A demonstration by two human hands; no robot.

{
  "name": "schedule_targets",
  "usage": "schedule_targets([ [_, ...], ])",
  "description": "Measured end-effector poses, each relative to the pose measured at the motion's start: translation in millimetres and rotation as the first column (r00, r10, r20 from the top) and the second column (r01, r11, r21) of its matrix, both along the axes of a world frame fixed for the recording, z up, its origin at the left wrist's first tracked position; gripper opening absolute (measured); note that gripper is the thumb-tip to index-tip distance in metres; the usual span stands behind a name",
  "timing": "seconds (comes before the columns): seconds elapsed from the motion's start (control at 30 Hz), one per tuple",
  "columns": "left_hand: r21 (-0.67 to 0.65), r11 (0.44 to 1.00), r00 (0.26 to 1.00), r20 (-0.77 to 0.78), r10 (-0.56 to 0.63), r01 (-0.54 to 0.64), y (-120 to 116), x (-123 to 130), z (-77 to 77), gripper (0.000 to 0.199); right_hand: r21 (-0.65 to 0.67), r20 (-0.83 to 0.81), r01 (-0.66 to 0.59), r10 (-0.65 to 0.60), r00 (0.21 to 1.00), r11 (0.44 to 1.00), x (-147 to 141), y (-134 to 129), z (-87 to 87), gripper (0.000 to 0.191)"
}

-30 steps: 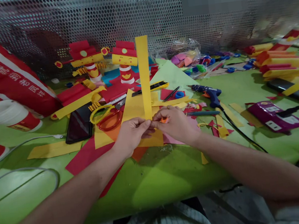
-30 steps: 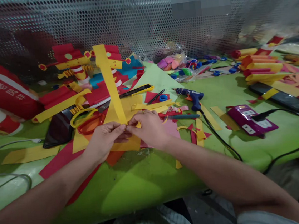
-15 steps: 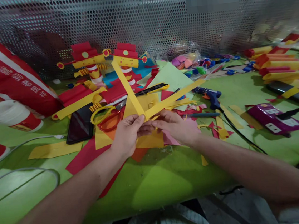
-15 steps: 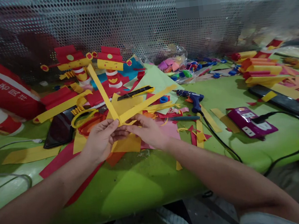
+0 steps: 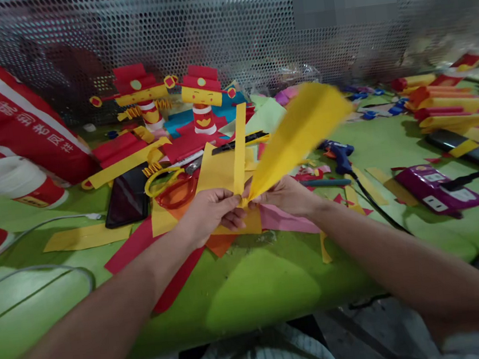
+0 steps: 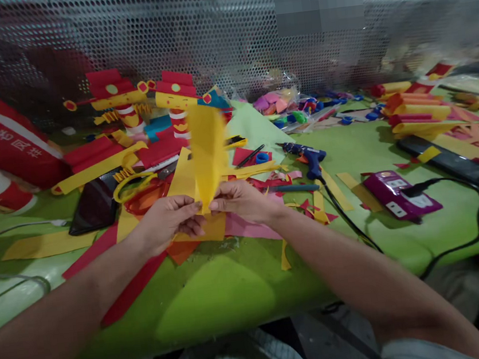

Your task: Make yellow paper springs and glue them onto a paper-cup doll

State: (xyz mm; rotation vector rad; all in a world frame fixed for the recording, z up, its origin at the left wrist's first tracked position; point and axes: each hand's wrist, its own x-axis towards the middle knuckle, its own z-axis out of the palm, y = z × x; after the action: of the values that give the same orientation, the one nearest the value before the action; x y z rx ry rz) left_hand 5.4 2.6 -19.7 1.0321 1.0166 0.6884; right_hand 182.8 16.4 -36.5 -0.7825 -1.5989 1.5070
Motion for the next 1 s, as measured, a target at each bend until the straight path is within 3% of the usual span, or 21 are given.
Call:
schedule_targets([
  [0.13, 0.024, 1.000, 0.999, -0.034, -0.009, 0.009, -0.7, -0.1, 1.0, 0.016, -0.041, 0.027, -0.003, 0.004, 1.000, 0.999, -1.6, 0.9, -3.3, 0.027],
  [0.33, 0.039, 0.999, 0.999, -0.049, 0.012, -0.010, -1.1, 1.1, 2.1, 0.014, -0.019, -0.113, 0.157, -0.158, 0.981, 0.987, -7.1, -2.2, -8.4, 0.034],
  [0.43, 0.076, 0.996, 0.996, -0.066, 0.051, -0.046, -2.8, 3.1, 2.7, 0.013, -0.088, -0.078, 0.207, -0.214, 0.974, 0.974, -12.5, -6.7, -5.4, 0.040],
  [0.67, 0.093, 0.990, 0.992, -0.060, 0.114, -0.108, -5.6, 7.9, 4.3, 0.011, -0.165, 0.095, 0.197, -0.184, 0.978, 0.966, -18.6, -10.9, -2.1, 0.035],
  [1.0, 0.016, 0.999, 0.998, 0.021, 0.052, -0.052, -2.0, 4.9, -3.7, 0.006, -0.172, 0.110, 0.196, -0.178, 0.978, 0.965, -15.4, -9.7, 0.1, 0.033],
])
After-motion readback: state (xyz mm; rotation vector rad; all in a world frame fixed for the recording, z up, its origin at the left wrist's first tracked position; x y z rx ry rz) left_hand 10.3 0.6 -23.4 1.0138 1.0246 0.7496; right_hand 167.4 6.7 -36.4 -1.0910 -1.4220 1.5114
